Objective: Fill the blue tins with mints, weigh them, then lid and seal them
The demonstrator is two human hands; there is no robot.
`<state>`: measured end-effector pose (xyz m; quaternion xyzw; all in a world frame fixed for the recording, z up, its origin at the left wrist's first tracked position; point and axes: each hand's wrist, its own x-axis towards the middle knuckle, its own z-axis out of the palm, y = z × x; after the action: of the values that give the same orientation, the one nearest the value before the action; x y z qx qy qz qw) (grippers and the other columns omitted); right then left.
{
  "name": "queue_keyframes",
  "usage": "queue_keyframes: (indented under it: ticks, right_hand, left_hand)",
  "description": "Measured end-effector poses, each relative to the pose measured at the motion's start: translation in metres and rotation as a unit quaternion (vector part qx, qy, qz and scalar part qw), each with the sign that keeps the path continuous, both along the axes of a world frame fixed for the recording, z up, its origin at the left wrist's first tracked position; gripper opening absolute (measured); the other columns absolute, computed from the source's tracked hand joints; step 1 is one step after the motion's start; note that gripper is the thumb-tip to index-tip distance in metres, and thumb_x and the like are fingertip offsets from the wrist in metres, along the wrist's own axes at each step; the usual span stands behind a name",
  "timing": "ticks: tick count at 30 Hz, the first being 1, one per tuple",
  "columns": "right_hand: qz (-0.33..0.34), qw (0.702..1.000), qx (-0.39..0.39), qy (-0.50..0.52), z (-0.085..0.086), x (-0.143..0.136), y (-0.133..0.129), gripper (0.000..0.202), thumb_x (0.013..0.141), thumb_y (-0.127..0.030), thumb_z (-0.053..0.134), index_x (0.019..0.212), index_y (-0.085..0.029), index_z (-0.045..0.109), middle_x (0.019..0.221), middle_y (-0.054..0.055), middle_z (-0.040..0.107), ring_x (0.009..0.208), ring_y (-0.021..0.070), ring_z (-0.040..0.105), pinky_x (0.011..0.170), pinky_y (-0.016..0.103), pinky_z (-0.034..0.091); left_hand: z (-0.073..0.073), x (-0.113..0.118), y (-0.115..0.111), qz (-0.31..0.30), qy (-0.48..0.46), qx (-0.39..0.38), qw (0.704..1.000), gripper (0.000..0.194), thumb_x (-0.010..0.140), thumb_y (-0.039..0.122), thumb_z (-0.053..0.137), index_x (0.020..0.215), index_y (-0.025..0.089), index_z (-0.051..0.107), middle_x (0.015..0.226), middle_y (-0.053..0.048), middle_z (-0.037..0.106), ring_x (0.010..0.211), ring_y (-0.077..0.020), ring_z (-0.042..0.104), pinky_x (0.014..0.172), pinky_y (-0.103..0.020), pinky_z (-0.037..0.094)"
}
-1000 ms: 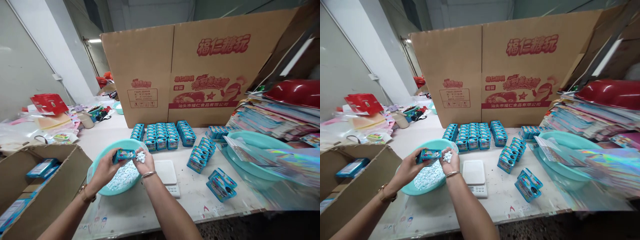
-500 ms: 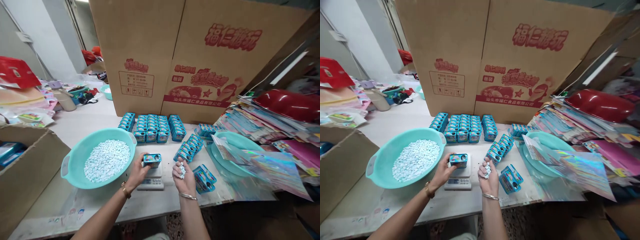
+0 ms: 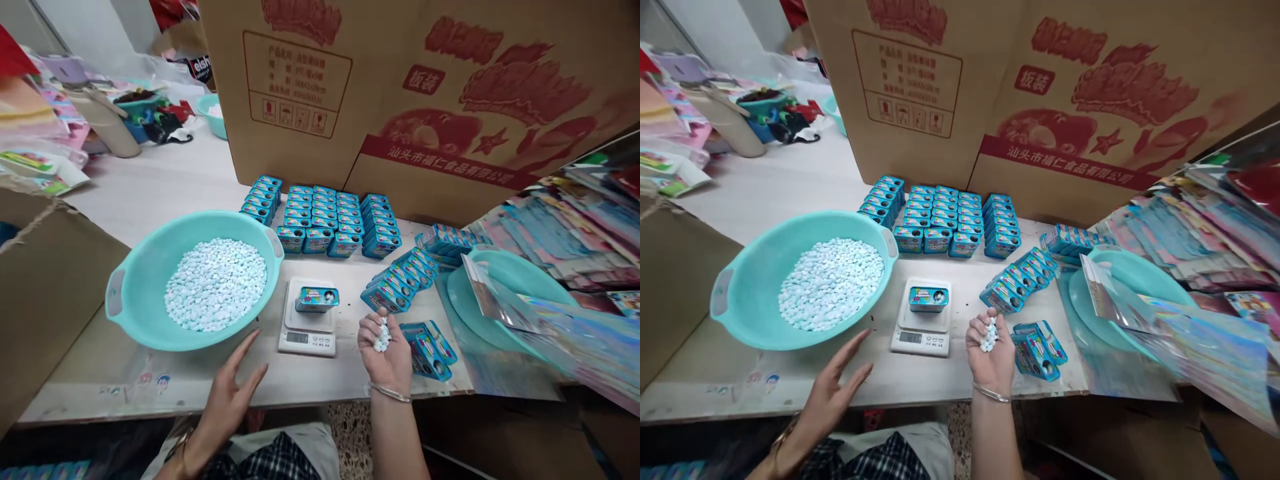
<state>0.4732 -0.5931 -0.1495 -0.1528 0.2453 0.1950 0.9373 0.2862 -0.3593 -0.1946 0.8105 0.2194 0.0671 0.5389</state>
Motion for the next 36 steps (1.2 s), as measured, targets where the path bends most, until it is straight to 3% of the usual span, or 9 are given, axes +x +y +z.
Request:
queue_keyframes:
  ticks: [2,5,15,21,28,31,36]
  right_hand:
    - [0.002,1.0,-0.014,-0.028,0.001,0.002,0.002,0.004,0.087,-0.014,0.056,0.09,-0.017,0.056,0.067,-0.005,0.048,0.05,0.0056,0.045,0.04,0.015,0.037]
    - [0.006,0.998,-0.038,-0.056,0.005,0.008,0.007,0.004,0.088,-0.015,0.056,0.09,-0.018,0.056,0.067,-0.006,0.047,0.048,0.0051,0.044,0.038,0.015,0.036]
    - [0.039,0.991,-0.078,-0.103,0.027,0.028,0.033,0.008,0.094,-0.02,0.051,0.087,-0.018,0.055,0.064,-0.007,0.043,0.044,0.0038,0.039,0.036,0.014,0.032]
    - [0.089,0.971,-0.178,-0.133,0.039,0.03,0.04,0.009,0.087,-0.026,0.064,0.088,-0.018,0.059,0.063,-0.008,0.04,0.041,0.0026,0.033,0.034,0.012,0.027]
    - [0.142,0.919,-0.313,-0.195,0.04,0.028,0.038,0.02,0.078,-0.031,0.074,0.089,-0.017,0.064,0.061,-0.007,0.044,0.04,0.0015,0.034,0.035,0.011,0.024]
    - [0.133,0.925,-0.298,-0.195,0.038,0.028,0.035,0.021,0.077,-0.031,0.075,0.088,-0.016,0.064,0.061,-0.007,0.045,0.04,0.0012,0.034,0.035,0.011,0.024]
    - [0.096,0.971,-0.185,-0.12,0.024,0.026,0.028,0.013,0.084,-0.029,0.067,0.088,-0.017,0.062,0.062,-0.008,0.047,0.041,0.0019,0.037,0.034,0.011,0.028]
  left_hand:
    - [-0.01,-0.014,0.001,0.043,0.015,-0.008,0.999,0.051,0.089,0.042,0.06,0.137,0.028,0.051,0.143,-0.009,0.055,0.134,-0.0278,0.049,0.113,-0.052,0.039]
    - [-0.018,-0.015,0.005,0.069,0.018,-0.003,0.997,0.047,0.086,0.043,0.062,0.13,0.027,0.057,0.135,-0.008,0.062,0.127,-0.0275,0.056,0.109,-0.049,0.044]
    - [-0.002,0.038,0.001,-0.031,-0.049,0.035,0.998,0.053,0.089,0.036,0.061,0.139,0.026,0.048,0.14,-0.007,0.059,0.13,-0.0233,0.054,0.111,-0.043,0.044]
    - [0.012,0.078,-0.007,-0.067,-0.091,0.031,0.993,0.057,0.09,0.033,0.059,0.144,0.025,0.042,0.146,-0.01,0.051,0.136,-0.0255,0.046,0.116,-0.045,0.037]
    - [0.002,0.093,-0.004,-0.079,-0.099,0.006,0.992,0.062,0.09,0.029,0.057,0.148,0.026,0.035,0.151,-0.011,0.044,0.141,-0.0259,0.038,0.118,-0.049,0.03]
    - [-0.001,0.098,-0.006,-0.083,-0.106,0.003,0.991,0.063,0.09,0.026,0.054,0.149,0.024,0.032,0.153,-0.012,0.041,0.143,-0.0254,0.035,0.119,-0.048,0.029]
    - [-0.004,0.126,-0.016,-0.087,-0.133,-0.005,0.987,0.075,0.082,0.03,0.067,0.148,0.02,0.033,0.152,-0.014,0.041,0.141,-0.027,0.037,0.117,-0.045,0.031]
